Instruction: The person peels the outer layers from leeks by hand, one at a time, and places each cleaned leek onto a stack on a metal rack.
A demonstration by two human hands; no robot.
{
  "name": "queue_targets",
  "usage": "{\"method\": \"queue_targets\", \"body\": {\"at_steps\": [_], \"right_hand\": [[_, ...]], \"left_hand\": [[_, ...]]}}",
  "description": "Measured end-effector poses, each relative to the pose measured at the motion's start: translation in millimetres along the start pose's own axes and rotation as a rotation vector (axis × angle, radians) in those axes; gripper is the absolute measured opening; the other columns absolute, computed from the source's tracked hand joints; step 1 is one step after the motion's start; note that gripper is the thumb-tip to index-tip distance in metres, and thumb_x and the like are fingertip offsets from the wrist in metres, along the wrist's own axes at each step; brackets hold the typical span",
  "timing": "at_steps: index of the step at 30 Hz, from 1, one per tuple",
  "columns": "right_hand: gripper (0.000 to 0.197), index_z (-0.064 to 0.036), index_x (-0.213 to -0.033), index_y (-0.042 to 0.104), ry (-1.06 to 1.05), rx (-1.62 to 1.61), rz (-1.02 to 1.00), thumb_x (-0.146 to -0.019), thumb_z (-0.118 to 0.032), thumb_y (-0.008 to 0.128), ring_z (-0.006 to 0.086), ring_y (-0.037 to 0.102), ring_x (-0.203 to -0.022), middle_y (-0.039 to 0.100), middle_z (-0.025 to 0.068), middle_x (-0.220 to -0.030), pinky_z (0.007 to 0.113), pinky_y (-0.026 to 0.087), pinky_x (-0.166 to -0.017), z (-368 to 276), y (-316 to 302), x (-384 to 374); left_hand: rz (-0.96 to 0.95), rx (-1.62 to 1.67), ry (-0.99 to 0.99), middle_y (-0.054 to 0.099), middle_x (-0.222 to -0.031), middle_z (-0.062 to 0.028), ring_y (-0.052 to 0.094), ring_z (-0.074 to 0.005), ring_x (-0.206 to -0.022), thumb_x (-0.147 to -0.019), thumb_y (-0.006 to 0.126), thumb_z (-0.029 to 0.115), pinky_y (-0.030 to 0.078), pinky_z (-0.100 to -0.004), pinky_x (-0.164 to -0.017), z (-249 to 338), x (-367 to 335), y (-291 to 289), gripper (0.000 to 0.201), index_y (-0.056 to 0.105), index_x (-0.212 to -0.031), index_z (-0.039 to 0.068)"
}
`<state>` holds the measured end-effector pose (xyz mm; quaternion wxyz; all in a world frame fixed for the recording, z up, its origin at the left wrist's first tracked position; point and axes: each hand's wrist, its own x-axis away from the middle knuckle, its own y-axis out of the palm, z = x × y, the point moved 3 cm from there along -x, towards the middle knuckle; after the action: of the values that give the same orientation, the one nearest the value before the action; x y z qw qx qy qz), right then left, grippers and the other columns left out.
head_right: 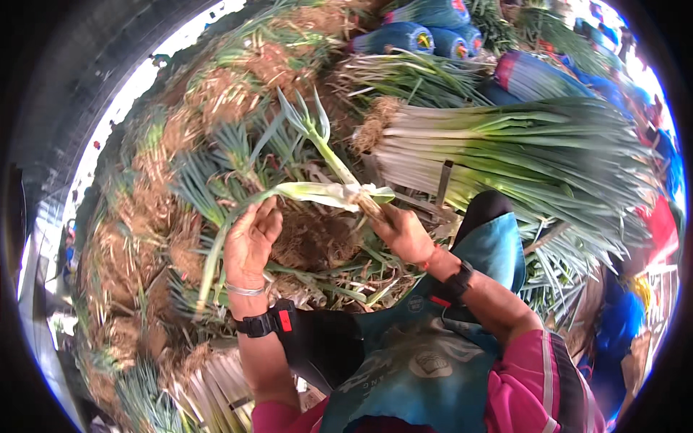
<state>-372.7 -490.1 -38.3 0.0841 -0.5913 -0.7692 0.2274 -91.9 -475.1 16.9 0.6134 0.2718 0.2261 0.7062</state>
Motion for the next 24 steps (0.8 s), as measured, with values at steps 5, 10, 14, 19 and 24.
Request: {"method": "queue_targets", "body": {"at_steps": [5,10,14,19,24], "right_hand": [[0.039,0.0033,-0.109,0.054,-0.122,0.008,-0.091,-0.088,-0.028,0.060,0.0370,0.061,-0.068,0.060,0.0199,-0.072,0.040,0.047,-0.061,-1.0,2.2,29.9],[0.042,0.0019,-0.120,0.049,-0.289,0.064,-0.195,-0.087,-0.021,0.062,0.0350,0.062,-0.071,0.062,0.0169,-0.076,0.039,0.049,-0.063,-4.1,6.5,47.7],[0.043,-0.0004,-0.124,0.046,-0.456,0.134,-0.257,-0.086,-0.013,0.063,0.0314,0.062,-0.078,0.059,0.0173,-0.091,0.038,0.050,-0.068,4.1,14.0,52.3],[0.078,-0.0049,-0.136,0.034,-0.466,0.156,-0.156,-0.071,-0.011,0.075,0.0403,0.040,-0.124,0.029,0.0219,-0.141,0.040,0.040,-0.102,-3.7,5.4,25.4],[0.060,-0.0096,-0.123,0.050,-0.672,0.235,-0.277,-0.068,-0.004,0.072,0.0349,0.042,-0.123,0.034,0.0140,-0.140,0.042,0.041,-0.100,-15.9,49.0,-5.6]], "left_hand": [[0.148,-0.581,-0.092,0.042,-0.049,-0.0005,0.055,-0.0197,-0.045,-0.091,0.052,0.051,0.036,-0.0280,-0.044,13.1,21.1,-6.3,0.051,0.051,-0.062,0.009],[0.219,-0.455,-0.001,0.062,-0.093,-0.0126,0.063,-0.0257,-0.077,-0.091,0.043,0.060,0.053,-0.0360,-0.070,-6.2,-17.3,3.9,0.060,0.050,-0.114,0.005],[0.152,-0.008,-0.017,0.054,-0.084,-0.0117,0.056,-0.0276,-0.075,-0.099,0.039,0.041,0.049,-0.0400,-0.070,-23.4,-49.4,-2.6,0.036,0.042,-0.103,0.006],[0.315,0.132,0.077,0.046,-0.071,-0.0064,0.047,-0.0210,-0.060,-0.100,0.040,0.035,0.042,-0.0362,-0.055,-41.4,-64.1,-27.1,0.026,0.039,-0.093,0.010],[0.449,0.109,0.076,0.044,-0.066,-0.0052,0.046,-0.0205,-0.052,-0.099,0.043,0.031,0.041,-0.0346,-0.049,-49.5,-74.2,-26.8,0.021,0.039,-0.092,0.012]]}}
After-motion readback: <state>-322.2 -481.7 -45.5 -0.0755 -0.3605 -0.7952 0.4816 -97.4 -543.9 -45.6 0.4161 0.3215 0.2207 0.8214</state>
